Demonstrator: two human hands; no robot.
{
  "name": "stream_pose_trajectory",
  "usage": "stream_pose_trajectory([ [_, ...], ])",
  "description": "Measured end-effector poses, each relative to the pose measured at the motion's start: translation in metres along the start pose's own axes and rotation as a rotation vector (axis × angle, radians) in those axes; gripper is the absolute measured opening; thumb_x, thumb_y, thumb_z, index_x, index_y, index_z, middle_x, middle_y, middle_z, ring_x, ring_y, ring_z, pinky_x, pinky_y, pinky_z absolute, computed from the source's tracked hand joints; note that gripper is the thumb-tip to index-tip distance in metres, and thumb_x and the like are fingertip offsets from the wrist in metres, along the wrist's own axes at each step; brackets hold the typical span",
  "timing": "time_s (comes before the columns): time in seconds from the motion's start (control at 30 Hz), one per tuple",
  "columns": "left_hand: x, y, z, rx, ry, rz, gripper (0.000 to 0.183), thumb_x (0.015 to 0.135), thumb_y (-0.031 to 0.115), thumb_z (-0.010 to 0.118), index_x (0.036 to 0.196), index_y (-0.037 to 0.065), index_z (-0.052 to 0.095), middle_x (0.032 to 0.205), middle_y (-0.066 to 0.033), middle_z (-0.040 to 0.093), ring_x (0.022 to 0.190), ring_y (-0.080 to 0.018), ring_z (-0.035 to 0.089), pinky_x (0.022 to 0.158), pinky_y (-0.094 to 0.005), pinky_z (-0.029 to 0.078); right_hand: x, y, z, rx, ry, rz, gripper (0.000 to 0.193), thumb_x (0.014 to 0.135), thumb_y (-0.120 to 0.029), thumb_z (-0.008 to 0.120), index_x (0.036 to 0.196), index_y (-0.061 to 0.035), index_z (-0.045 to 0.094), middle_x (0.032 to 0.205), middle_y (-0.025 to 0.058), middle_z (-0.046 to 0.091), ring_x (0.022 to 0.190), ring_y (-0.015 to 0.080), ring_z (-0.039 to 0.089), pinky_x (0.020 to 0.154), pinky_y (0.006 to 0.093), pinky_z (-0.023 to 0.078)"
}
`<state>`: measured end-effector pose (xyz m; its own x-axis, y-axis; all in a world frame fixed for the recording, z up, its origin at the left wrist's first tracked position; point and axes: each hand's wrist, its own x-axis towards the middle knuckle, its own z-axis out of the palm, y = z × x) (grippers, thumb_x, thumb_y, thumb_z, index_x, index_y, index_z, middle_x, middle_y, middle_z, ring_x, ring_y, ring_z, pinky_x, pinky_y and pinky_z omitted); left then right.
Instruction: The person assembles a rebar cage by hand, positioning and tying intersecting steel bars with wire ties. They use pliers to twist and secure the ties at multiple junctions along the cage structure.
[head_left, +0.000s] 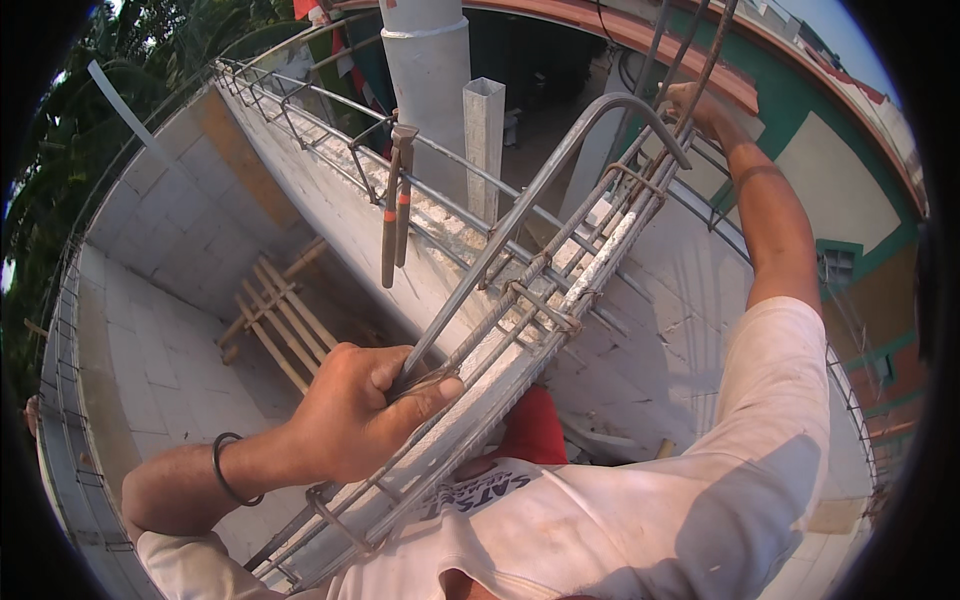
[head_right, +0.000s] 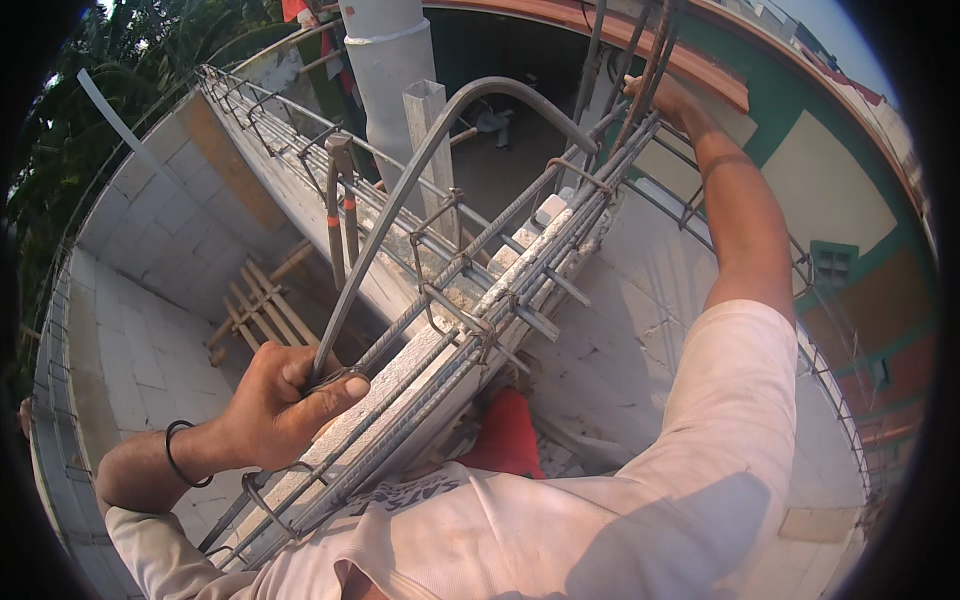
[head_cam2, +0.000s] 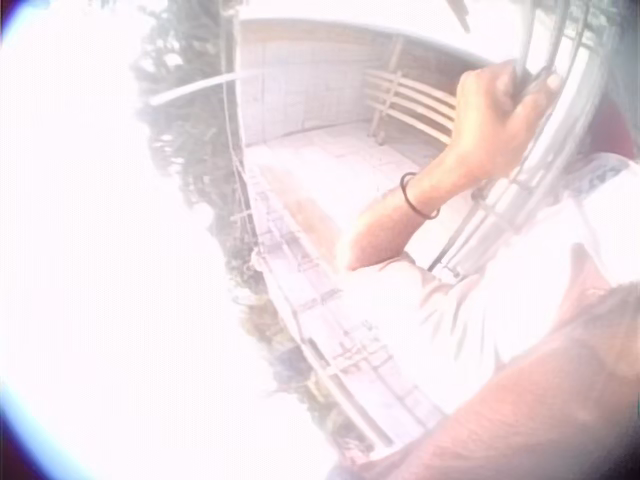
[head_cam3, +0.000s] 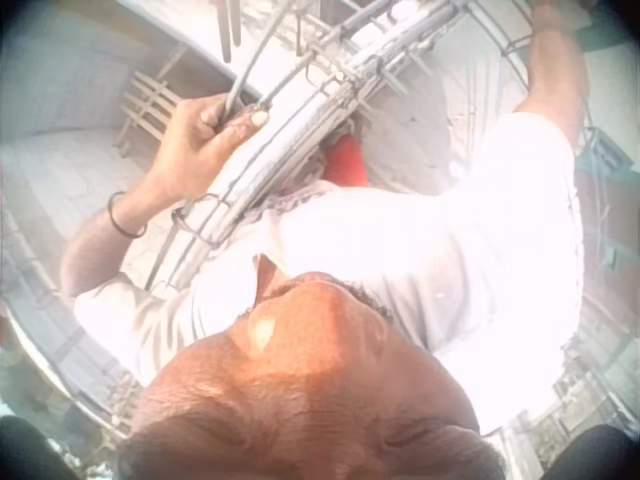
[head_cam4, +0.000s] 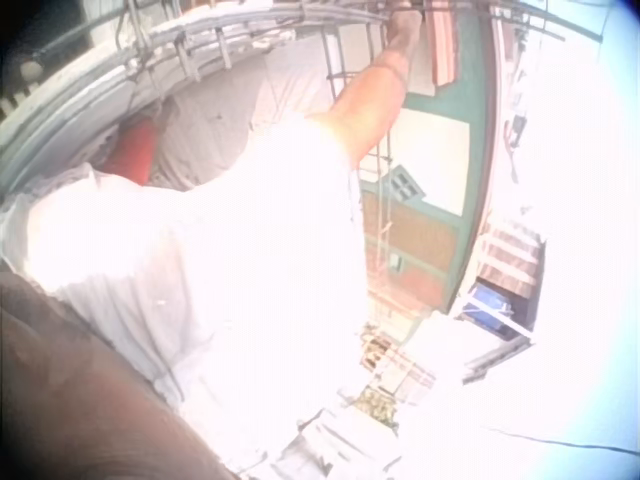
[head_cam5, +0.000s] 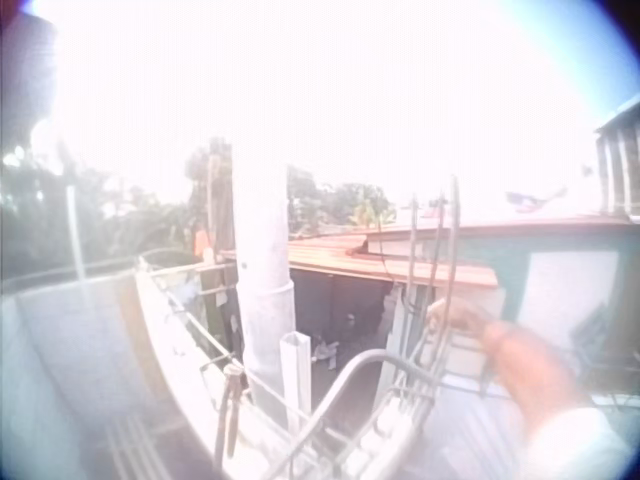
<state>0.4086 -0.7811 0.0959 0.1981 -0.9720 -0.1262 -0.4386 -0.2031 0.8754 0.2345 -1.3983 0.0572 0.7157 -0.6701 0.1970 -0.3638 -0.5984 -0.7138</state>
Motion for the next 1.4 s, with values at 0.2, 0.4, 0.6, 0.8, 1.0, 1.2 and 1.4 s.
stream_pose_trajectory([
  [0.2,0.001,-0.003,0.003,-0.042,0.039,-0.007,0.040,0.098,0.031,0.065,0.074,-0.001,0.063,0.058,-0.0035,0.060,0.055,-0.0068,0.054,0.048,-0.0283,0.040,-0.004,-0.030,0.014,0.152,0.136,0.246,0.038,0.101,-0.039,0.058,0.088,-0.0030,0.064,0.081,0.0038,0.060,0.069,0.0149,0.052,0.068,0.0398,0.044],
  [0.4,0.002,-0.003,0.007,-0.095,0.045,0.000,0.039,0.098,0.029,0.066,0.071,0.001,0.061,0.054,-0.0002,0.053,0.054,-0.0055,0.047,0.047,-0.0279,0.036,-0.001,-0.011,0.001,0.001,-0.086,0.101,0.039,0.100,-0.038,0.059,0.097,-0.0003,0.068,0.090,0.0076,0.060,0.082,0.0188,0.054,0.073,0.0378,0.045],
  [0.6,0.000,-0.002,0.002,-0.047,0.000,-0.043,0.033,0.098,0.029,0.064,0.089,-0.002,0.069,0.065,-0.0086,0.064,0.059,-0.0100,0.058,0.054,-0.0319,0.044,-0.004,-0.021,0.013,-0.187,0.061,0.125,0.052,0.104,-0.042,0.044,0.104,0.0041,0.068,0.075,0.0033,0.053,0.070,0.0146,0.051,0.068,0.0332,0.045],
  [0.8,-0.003,-0.009,0.005,-0.055,0.075,0.058,0.037,0.099,0.030,0.064,0.077,0.001,0.064,0.059,0.0002,0.056,0.055,-0.0047,0.047,0.047,-0.0283,0.033,0.003,-0.024,-0.003,-0.093,-0.085,0.086,0.045,0.102,-0.044,0.054,0.108,-0.0008,0.065,0.089,0.0105,0.066,0.089,0.0224,0.063,0.074,0.0400,0.050],
  [1.0,0.022,-0.009,-0.044,0.072,0.330,0.267,0.037,0.091,0.033,0.076,0.073,0.009,0.054,0.060,0.0053,0.051,0.056,-0.0024,0.045,0.048,-0.0236,0.034,-0.016,-0.011,-0.062,-0.332,0.461,0.111,0.037,0.100,-0.036,0.055,0.104,-0.0005,0.066,0.085,0.0064,0.066,0.084,0.0152,0.062,0.076,0.0341,0.047],
  [1.2,0.134,0.007,-0.083,0.327,0.485,0.183,0.045,0.079,0.037,0.086,0.095,-0.002,0.069,0.083,-0.0076,0.071,0.076,-0.0128,0.066,0.071,-0.0317,0.051,-0.202,-0.127,-0.021,0.277,1.064,-0.248,0.041,0.104,-0.036,0.052,0.119,-0.0003,0.064,0.091,0.0055,0.071,0.090,0.0137,0.064,0.084,0.0297,0.049],
  [1.4,0.158,-0.011,-0.083,0.337,0.485,0.115,0.028,0.082,0.022,0.079,0.087,-0.003,0.069,0.073,-0.0039,0.067,0.064,-0.0100,0.059,0.060,-0.0301,0.048,-0.363,-0.112,0.116,0.387,1.120,-0.083,0.037,0.106,-0.030,0.047,0.113,0.0022,0.064,0.078,0.0075,0.068,0.085,0.0136,0.064,0.091,0.0343,0.051],
])
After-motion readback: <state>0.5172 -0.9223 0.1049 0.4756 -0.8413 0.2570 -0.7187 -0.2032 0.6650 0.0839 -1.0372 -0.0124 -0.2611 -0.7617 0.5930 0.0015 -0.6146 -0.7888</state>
